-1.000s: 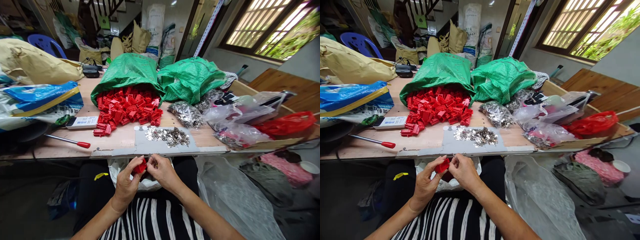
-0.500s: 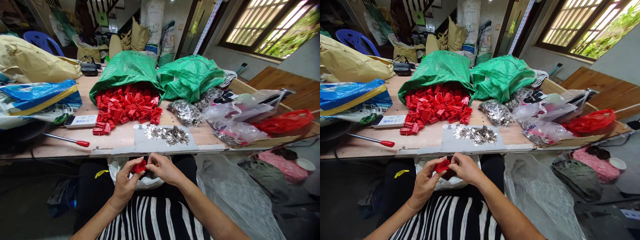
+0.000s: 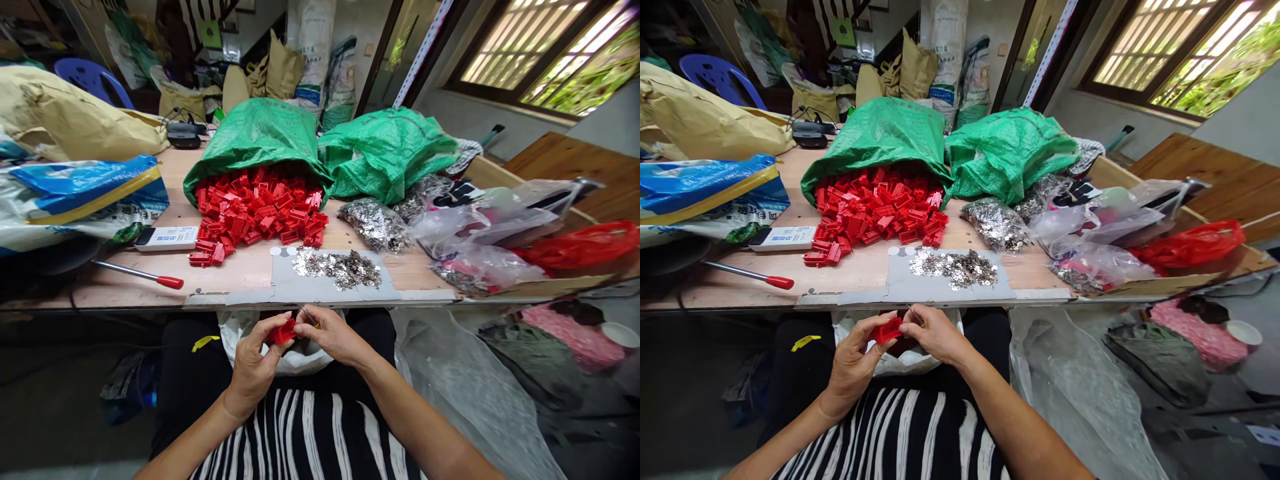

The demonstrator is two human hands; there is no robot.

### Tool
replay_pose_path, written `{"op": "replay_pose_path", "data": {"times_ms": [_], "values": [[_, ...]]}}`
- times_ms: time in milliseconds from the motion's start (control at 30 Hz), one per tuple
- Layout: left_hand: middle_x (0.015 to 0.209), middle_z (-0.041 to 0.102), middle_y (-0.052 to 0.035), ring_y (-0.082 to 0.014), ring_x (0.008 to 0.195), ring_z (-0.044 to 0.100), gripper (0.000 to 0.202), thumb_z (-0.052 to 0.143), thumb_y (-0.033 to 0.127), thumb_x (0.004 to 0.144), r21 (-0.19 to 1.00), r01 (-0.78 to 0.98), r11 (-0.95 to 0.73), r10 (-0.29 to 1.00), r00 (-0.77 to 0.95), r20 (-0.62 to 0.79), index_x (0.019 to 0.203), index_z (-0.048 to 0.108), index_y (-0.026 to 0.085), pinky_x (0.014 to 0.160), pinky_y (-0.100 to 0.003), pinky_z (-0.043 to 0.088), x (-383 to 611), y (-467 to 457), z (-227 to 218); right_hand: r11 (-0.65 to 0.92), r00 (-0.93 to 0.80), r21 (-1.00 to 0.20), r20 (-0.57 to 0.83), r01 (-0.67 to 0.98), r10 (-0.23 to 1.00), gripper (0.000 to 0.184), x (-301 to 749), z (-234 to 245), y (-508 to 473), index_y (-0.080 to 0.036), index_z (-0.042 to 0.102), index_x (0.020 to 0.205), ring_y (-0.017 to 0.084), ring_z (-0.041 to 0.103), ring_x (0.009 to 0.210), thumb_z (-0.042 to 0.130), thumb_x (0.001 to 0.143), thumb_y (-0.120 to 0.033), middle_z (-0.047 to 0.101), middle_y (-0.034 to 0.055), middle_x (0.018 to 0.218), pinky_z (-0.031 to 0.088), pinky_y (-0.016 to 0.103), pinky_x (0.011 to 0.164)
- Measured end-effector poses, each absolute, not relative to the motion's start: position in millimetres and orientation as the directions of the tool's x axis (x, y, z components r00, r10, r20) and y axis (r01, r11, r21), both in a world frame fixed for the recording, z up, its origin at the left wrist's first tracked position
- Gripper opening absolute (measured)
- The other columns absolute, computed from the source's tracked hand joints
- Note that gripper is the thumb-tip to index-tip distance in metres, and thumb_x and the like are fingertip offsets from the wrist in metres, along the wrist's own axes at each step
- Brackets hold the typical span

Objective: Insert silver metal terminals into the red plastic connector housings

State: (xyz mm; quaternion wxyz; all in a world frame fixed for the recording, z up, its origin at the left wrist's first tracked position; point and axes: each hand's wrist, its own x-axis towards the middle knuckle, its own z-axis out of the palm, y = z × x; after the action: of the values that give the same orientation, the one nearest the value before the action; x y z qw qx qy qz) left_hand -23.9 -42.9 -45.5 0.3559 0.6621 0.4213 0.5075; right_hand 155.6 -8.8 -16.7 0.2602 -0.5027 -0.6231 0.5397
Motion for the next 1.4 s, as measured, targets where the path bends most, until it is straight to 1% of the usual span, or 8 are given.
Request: {"op": "replay_pose_path", "data": {"times_ms": [167,367,533,633,733,900,1233,1400], "values": [[0.116,0.070,-0.0050,-0.0191,0.107,0.066,0.031,0.060,0.016,0.086,0.861,0.227,-0.456,0.889,0.158,0.429,0.115,0.058,0.025,0.093,-0.033,0.054,-21,-44,-46,-0.110,-0.394,-0.956,-0.214,0.271,0.894,0.016,154,-27,-8,-0.018,0.049,0.071,0.009,0.040,0.061,0.060,0.078,-0.027,0.048,-0.0046,0.065,0.033,0.021,0.057],[0.114,0.070,-0.0050,-0.0187,0.103,0.067,0.032,0.061,0.016,0.085,0.888,0.206,-0.412,0.909,0.168,0.383,0.116,0.057,0.025,0.088,-0.031,0.055,-19,-45,-50,-0.238,-0.435,-0.964,-0.268,0.123,0.860,0.029,154,-27,-8,-0.018,0.046,0.072,0.009,0.038,0.060,0.067,0.074,-0.037,0.044,-0.0056,0.064,0.031,0.022,0.056],[0.115,0.070,-0.0036,-0.0186,0.107,0.065,0.036,0.061,0.014,0.084,0.888,0.187,-0.421,0.898,0.223,0.379,0.117,0.058,0.027,0.092,-0.031,0.052,-21,-46,-53,-0.301,-0.466,-0.954,-0.274,0.017,0.842,0.039,153,-27,-11,-0.019,0.044,0.077,0.009,0.039,0.060,0.074,0.070,-0.042,0.046,-0.0062,0.066,0.032,0.022,0.056],[0.114,0.070,-0.0030,-0.0183,0.105,0.066,0.036,0.062,0.013,0.083,0.904,0.168,-0.392,0.910,0.218,0.354,0.116,0.058,0.028,0.090,-0.030,0.052,-21,-45,-52,-0.323,-0.469,-0.946,-0.273,-0.027,0.840,0.041,154,-27,-11,-0.019,0.044,0.083,0.008,0.039,0.058,0.075,0.069,-0.042,0.047,-0.0071,0.065,0.030,0.021,0.054],[0.112,0.070,-0.0033,-0.0188,0.102,0.067,0.034,0.064,0.014,0.083,0.930,0.128,-0.344,0.927,0.201,0.316,0.114,0.060,0.027,0.087,-0.029,0.053,-20,-44,-50,-0.351,-0.483,-0.935,-0.287,-0.044,0.827,0.044,156,-24,-11,-0.018,0.045,0.089,0.006,0.040,0.056,0.077,0.069,-0.041,0.051,-0.0058,0.070,0.029,0.020,0.052],[0.112,0.069,-0.0045,-0.0211,0.105,0.065,0.032,0.065,0.016,0.082,0.963,0.053,-0.265,0.954,0.162,0.254,0.112,0.061,0.027,0.088,-0.032,0.053,-20,-44,-50,-0.396,-0.517,-0.916,-0.310,-0.061,0.798,0.045,159,-19,-11,-0.019,0.046,0.094,0.004,0.034,0.049,0.074,0.071,-0.045,0.052,-0.0057,0.071,0.023,0.019,0.047],[0.113,0.068,-0.0044,-0.0200,0.107,0.063,0.031,0.065,0.016,0.083,0.974,-0.020,-0.227,0.958,0.173,0.227,0.112,0.061,0.027,0.091,-0.031,0.051,-25,-45,-54,-0.445,-0.546,-0.889,-0.322,-0.106,0.774,0.046,158,-18,-11,-0.019,0.046,0.096,0.003,0.036,0.049,0.077,0.070,-0.041,0.054,-0.0049,0.074,0.023,0.018,0.046],[0.110,0.069,-0.0034,-0.0186,0.103,0.065,0.029,0.066,0.016,0.082,0.976,-0.123,-0.181,0.965,0.169,0.200,0.109,0.062,0.027,0.089,-0.030,0.053,-24,-45,-45,-0.507,-0.582,-0.844,-0.328,-0.174,0.745,0.044,157,-24,-12,-0.018,0.048,0.095,0.004,0.041,0.053,0.079,0.068,-0.035,0.053,-0.0054,0.072,0.027,0.017,0.047]]}}
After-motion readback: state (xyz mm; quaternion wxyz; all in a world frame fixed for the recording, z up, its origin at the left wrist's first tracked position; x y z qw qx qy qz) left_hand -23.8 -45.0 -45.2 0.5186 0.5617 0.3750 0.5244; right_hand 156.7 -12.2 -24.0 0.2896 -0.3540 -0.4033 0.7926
